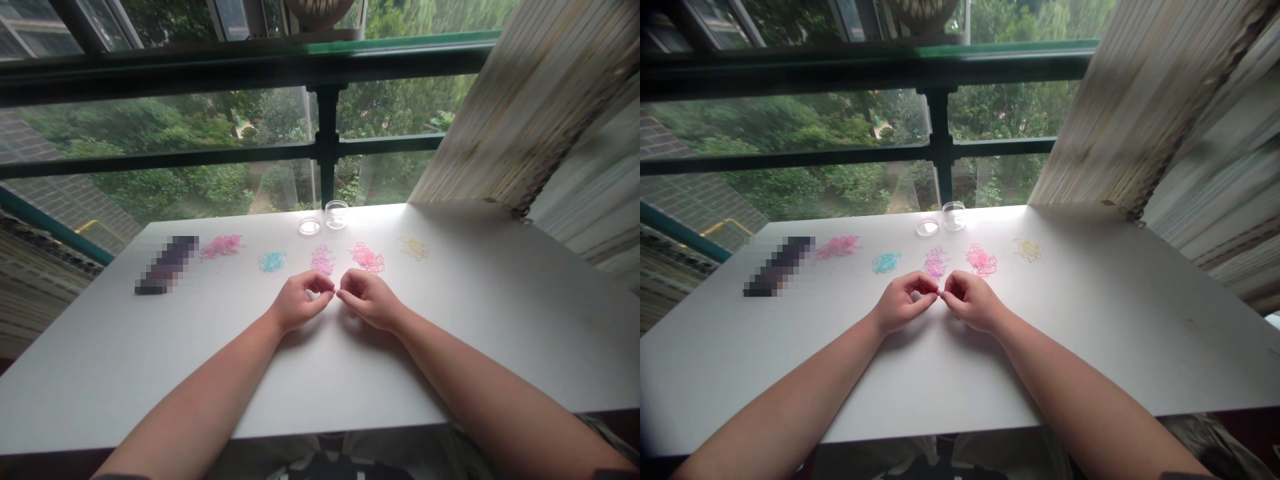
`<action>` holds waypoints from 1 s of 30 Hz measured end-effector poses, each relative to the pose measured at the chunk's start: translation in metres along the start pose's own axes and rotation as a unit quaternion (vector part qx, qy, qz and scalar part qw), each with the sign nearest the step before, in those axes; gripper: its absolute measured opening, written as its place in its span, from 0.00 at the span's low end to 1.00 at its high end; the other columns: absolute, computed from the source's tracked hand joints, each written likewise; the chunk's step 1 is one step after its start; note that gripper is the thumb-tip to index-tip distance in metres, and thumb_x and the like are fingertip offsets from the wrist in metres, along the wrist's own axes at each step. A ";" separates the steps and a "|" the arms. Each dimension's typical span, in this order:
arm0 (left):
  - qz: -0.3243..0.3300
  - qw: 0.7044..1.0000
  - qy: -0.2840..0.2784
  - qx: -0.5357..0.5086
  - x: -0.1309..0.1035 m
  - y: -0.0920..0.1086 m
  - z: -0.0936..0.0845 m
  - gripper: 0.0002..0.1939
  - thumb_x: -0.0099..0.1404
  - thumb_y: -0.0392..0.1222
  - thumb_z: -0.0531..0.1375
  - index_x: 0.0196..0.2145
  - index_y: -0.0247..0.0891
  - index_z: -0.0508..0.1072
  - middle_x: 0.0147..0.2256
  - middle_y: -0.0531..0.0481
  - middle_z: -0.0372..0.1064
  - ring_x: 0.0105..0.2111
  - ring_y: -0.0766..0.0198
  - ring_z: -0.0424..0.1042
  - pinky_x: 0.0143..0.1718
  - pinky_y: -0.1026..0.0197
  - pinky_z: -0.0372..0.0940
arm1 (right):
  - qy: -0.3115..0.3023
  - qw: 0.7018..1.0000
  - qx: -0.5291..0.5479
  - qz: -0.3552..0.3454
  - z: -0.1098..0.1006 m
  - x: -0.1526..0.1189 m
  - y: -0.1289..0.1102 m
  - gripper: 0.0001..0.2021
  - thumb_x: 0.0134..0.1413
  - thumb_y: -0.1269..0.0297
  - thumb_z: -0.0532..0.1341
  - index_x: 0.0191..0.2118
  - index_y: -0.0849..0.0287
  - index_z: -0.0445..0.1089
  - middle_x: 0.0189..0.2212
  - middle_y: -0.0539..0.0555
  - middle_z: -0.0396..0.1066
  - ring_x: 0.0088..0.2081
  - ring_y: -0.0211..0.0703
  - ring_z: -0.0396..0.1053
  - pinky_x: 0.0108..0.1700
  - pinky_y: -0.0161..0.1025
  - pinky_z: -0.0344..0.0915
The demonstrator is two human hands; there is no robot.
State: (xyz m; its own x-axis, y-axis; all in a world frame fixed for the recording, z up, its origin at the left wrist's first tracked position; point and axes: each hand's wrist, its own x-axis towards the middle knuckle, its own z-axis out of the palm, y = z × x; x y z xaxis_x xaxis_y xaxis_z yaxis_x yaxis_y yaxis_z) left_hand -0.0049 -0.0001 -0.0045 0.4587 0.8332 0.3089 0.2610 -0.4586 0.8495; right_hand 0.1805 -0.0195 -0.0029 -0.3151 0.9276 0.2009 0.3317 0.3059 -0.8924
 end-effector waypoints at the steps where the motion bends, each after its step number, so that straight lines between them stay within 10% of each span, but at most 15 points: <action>1: 0.000 1.000 0.001 0.002 0.000 0.000 0.000 0.05 0.57 0.39 0.59 0.33 0.36 0.71 0.31 0.48 0.71 0.31 0.65 0.69 0.35 0.63 0.65 | -0.001 1.000 0.000 -0.002 0.000 0.000 0.000 0.07 0.51 0.65 0.58 0.26 0.59 0.60 0.18 0.45 0.59 0.20 0.32 0.56 0.22 0.31 0.53; 30: -0.008 1.000 0.020 -0.012 0.001 -0.001 0.002 0.08 0.56 0.40 0.62 0.34 0.36 0.71 0.31 0.49 0.72 0.32 0.66 0.71 0.36 0.63 0.66 | -0.034 0.998 0.045 0.012 0.000 0.000 0.003 0.03 0.53 0.67 0.57 0.30 0.58 0.61 0.18 0.45 0.60 0.18 0.32 0.61 0.21 0.31 0.57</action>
State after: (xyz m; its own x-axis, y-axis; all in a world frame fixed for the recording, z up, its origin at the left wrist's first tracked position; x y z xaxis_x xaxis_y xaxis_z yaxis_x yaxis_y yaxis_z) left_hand -0.0036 0.0006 -0.0061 0.4198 0.8527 0.3110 0.2479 -0.4373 0.8645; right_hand 0.1810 -0.0187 -0.0055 -0.3692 0.9165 0.1540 0.2601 0.2610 -0.9296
